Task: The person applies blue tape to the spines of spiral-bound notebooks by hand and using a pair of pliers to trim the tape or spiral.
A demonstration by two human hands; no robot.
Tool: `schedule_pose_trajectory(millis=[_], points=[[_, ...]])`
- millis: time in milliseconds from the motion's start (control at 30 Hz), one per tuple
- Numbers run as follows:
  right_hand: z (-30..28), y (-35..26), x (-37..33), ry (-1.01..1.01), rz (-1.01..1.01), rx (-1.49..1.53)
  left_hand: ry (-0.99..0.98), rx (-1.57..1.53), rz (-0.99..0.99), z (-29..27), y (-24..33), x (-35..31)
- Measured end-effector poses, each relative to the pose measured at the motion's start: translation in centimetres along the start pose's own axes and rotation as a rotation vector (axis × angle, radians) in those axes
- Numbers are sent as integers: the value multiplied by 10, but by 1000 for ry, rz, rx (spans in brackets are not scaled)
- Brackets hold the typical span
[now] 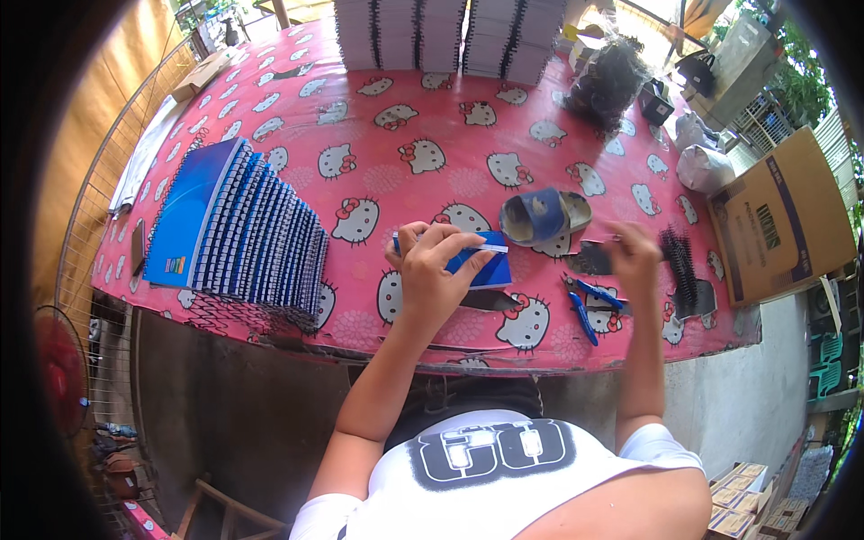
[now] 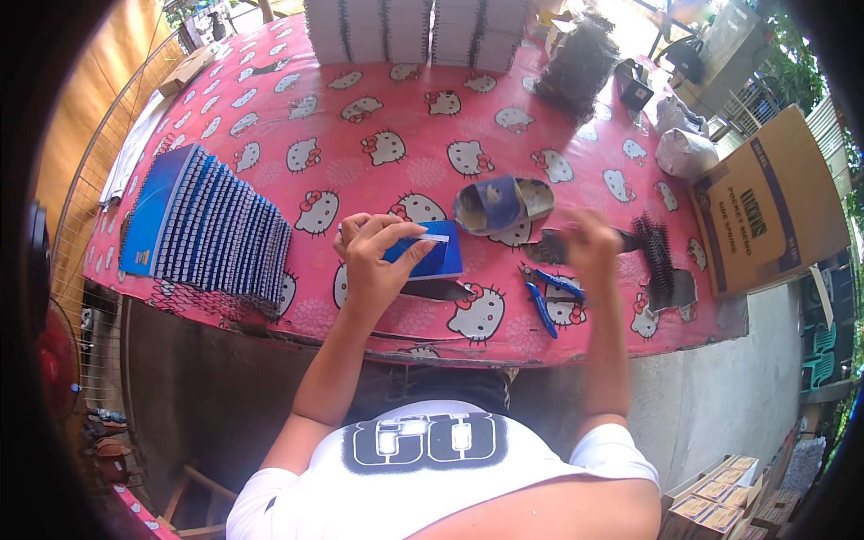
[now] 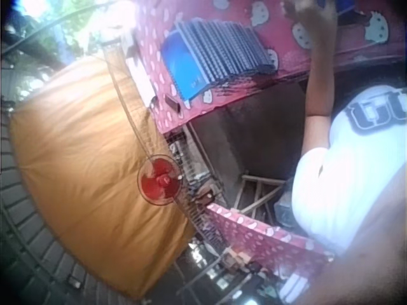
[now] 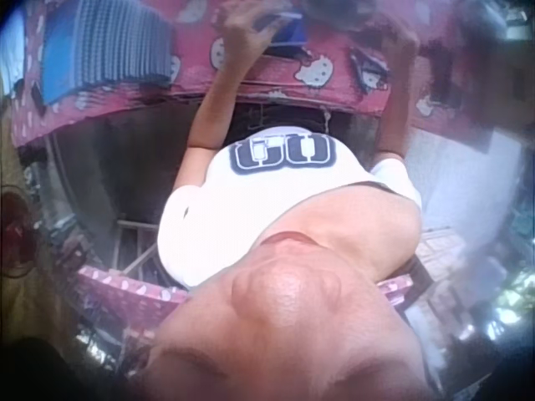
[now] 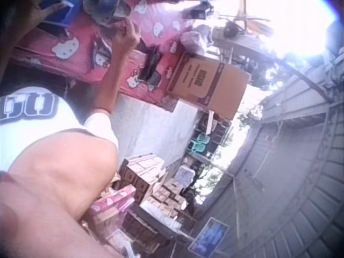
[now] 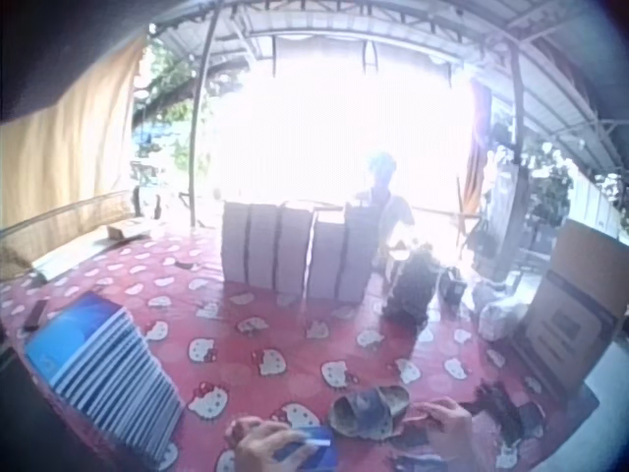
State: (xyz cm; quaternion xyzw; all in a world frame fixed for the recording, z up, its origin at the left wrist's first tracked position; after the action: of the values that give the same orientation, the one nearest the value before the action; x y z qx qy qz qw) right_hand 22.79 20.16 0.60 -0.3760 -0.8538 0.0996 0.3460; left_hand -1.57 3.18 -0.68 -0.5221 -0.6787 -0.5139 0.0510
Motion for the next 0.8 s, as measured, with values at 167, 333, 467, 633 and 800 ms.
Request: schedule_pose_trajectory(millis=[167,333,467,633,800], points=[[44,-93,10,-352,-125,458,17,-1,-2,0,0,0],[46,-89,35,-371,-137,440,64,-33,68,0,-2,-3],[53,-91,30,-420,-296,448,112,-18,118,-1,0,-4],[62,-82,23,-344,-186,479,109,-20,122,-1,1,-4],[63,-95,21,-213,-202,514,98,-12,112,-1,1,-5]])
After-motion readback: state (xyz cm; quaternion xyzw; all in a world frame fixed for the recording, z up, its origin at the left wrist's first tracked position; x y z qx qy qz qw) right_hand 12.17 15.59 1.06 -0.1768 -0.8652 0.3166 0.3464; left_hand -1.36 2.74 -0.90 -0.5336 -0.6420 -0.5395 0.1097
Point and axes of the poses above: each hand's wrist, its own x-axis towards the middle knuckle, its own z-axis out of the palm, y = z × x, the point moved 6 cm from there along x, towards the middle knuckle, and after that the axes turned 6 degrees about -x, right-handed, at the moved point
